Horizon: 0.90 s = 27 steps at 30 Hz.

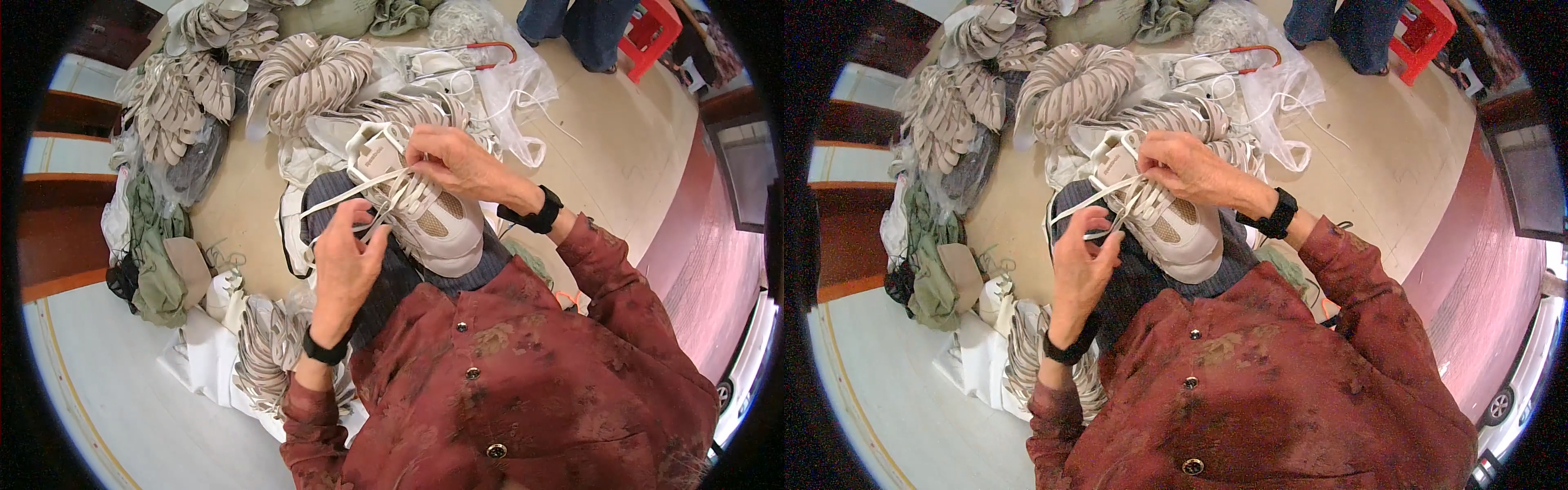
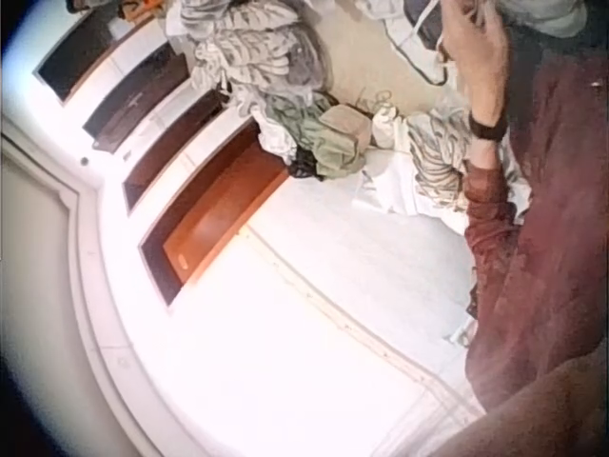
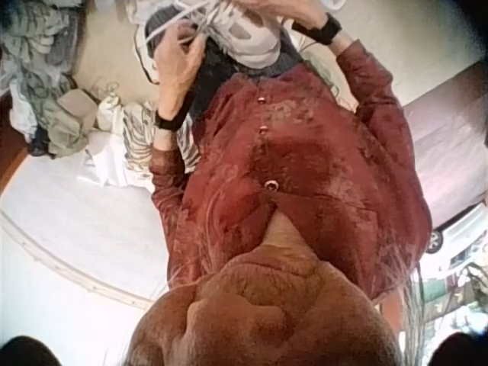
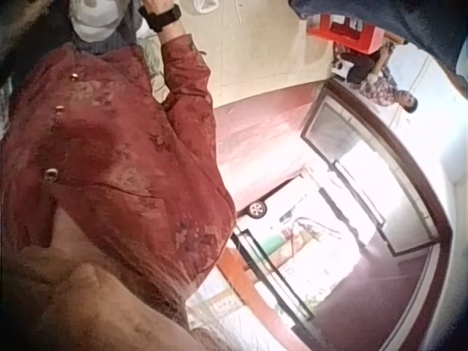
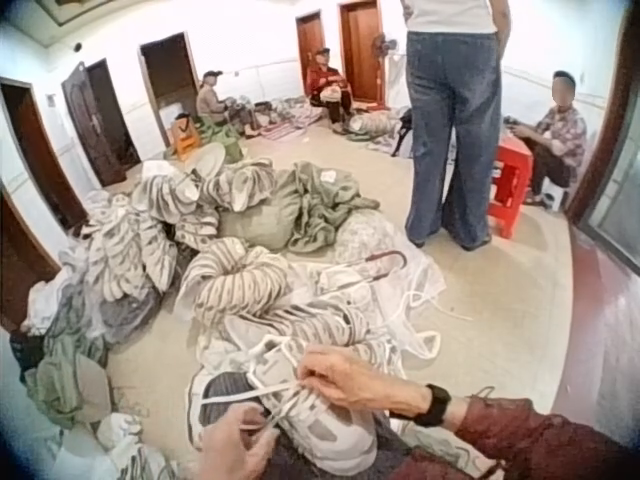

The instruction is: The recorder is lacing a white and beige sneaker while sitting in a workspace.

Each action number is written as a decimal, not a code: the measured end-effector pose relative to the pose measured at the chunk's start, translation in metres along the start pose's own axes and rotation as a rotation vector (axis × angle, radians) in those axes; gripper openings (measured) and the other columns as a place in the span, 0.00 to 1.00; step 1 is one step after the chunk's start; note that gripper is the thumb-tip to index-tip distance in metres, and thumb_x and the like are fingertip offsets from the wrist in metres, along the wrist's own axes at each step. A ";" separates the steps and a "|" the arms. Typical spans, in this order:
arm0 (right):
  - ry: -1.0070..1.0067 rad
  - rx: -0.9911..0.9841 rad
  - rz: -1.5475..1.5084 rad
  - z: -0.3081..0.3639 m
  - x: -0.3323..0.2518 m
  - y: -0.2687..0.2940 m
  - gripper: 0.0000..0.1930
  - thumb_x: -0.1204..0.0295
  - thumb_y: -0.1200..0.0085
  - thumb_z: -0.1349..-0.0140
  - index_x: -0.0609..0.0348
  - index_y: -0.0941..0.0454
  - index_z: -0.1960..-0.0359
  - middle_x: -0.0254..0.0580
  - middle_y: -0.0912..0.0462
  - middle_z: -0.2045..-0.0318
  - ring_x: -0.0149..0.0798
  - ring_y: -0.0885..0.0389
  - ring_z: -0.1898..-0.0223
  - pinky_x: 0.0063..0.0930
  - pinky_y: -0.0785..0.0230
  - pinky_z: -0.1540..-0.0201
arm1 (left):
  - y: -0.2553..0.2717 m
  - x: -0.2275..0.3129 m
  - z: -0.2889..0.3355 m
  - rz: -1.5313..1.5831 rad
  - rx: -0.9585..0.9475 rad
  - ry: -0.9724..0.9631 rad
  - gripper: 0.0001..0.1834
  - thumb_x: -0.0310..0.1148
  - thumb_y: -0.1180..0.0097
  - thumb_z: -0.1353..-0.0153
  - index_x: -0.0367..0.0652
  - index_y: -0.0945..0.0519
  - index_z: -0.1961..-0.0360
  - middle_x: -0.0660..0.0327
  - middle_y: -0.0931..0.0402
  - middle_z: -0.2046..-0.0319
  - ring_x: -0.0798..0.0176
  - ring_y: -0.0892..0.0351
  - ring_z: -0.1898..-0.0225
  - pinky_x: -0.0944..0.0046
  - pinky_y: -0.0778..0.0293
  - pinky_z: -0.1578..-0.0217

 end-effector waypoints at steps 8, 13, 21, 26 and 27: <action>-0.038 0.035 0.019 0.003 0.000 0.003 0.06 0.78 0.47 0.41 0.67 0.30 0.69 0.50 0.27 0.71 0.53 0.26 0.68 0.41 0.35 0.65 | -0.012 0.011 -0.003 -0.135 0.077 -0.125 0.14 0.24 0.39 0.42 0.39 0.23 0.54 0.63 0.28 0.84 0.71 0.28 0.84 0.69 0.34 0.81; -0.027 0.034 0.013 0.000 0.000 0.002 0.05 0.78 0.48 0.41 0.68 0.30 0.69 0.51 0.27 0.72 0.53 0.26 0.69 0.42 0.34 0.64 | -0.003 0.016 -0.011 -0.094 0.120 -0.203 0.08 0.25 0.39 0.41 0.39 0.18 0.60 0.64 0.30 0.85 0.72 0.35 0.85 0.69 0.37 0.81; -0.021 0.046 -0.002 -0.002 0.001 0.003 0.05 0.78 0.47 0.42 0.68 0.30 0.70 0.52 0.26 0.72 0.53 0.25 0.69 0.41 0.34 0.64 | 0.004 -0.009 -0.026 0.166 -0.183 0.185 0.07 0.31 0.42 0.37 0.37 0.17 0.68 0.65 0.25 0.78 0.72 0.29 0.81 0.71 0.33 0.78; -0.019 0.110 0.075 -0.003 0.006 0.007 0.04 0.79 0.47 0.44 0.68 0.29 0.69 0.52 0.25 0.72 0.52 0.25 0.70 0.41 0.33 0.64 | 0.009 -0.010 -0.028 0.347 -0.281 0.081 0.11 0.32 0.43 0.35 0.35 0.18 0.71 0.63 0.26 0.64 0.73 0.27 0.73 0.73 0.28 0.73; -0.100 0.088 0.042 -0.003 0.012 0.009 0.03 0.79 0.48 0.41 0.67 0.28 0.68 0.45 0.25 0.73 0.42 0.27 0.74 0.35 0.34 0.68 | 0.010 -0.011 -0.027 0.349 -0.281 0.082 0.11 0.32 0.43 0.35 0.35 0.18 0.71 0.63 0.26 0.64 0.73 0.27 0.73 0.73 0.28 0.73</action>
Point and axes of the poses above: each hand's wrist, its own z-axis away from the middle knuckle, its own y-axis out of the back of the hand, x = y × z, the point moved 7 cm from there along -z, towards the middle knuckle
